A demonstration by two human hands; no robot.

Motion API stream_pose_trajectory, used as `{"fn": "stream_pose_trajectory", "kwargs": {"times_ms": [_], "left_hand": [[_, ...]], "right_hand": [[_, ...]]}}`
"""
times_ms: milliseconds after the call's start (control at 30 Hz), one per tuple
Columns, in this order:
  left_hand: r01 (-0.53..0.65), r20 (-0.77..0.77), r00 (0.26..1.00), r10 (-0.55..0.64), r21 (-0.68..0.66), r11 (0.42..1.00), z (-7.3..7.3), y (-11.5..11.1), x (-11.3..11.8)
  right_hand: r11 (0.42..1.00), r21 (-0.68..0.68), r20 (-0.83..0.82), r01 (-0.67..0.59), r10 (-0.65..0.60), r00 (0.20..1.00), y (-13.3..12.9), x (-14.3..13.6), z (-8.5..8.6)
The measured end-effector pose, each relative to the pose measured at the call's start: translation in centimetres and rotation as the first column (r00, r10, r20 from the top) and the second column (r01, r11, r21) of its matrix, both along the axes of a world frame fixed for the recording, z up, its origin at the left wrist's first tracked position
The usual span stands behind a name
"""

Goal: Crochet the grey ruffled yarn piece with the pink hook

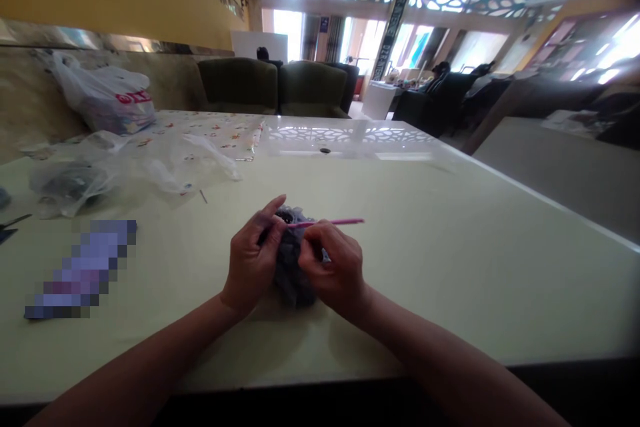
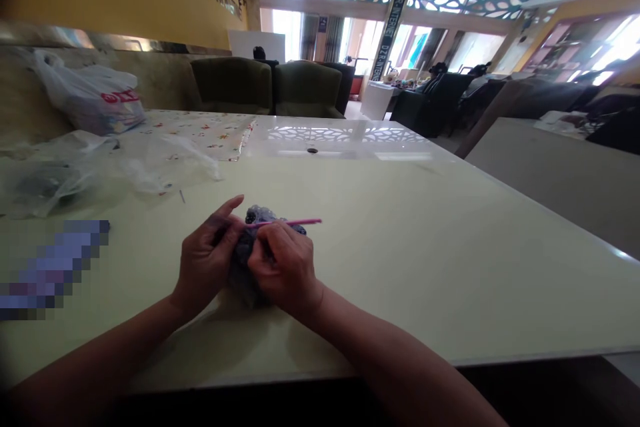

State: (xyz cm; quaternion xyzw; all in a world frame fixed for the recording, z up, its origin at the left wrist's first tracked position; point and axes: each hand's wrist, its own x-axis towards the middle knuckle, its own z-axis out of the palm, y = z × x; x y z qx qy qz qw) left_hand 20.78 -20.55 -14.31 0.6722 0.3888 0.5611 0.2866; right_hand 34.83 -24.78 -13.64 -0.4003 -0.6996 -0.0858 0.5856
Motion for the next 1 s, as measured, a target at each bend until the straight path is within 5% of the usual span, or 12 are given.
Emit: {"fn": "stream_pose_trajectory", "kwargs": {"times_ms": [167,333,533,1000], "left_hand": [[-0.08,0.075,0.993,0.087,-0.089,0.993,0.3,1.3,-0.7],[0.002,0.015,1.0,-0.002,0.027,1.0,-0.1,-0.3,0.0],[0.07,-0.069,0.996,-0.061,0.147,0.987,-0.6,-0.6,0.1],[0.282,-0.146,0.953,-0.263,0.128,0.951,0.0,0.0,-0.2]], "right_hand": [[1.0,-0.004,-0.021,-0.01,0.01,1.0,0.4,1.1,0.6],[0.99,-0.143,0.057,-0.017,0.025,0.998,1.0,1.6,0.1],[0.983,-0.127,0.21,0.135,-0.107,0.972,0.7,0.5,-0.5],[0.94,-0.312,-0.229,-0.141,0.07,0.971,1.0,0.4,-0.6]]}}
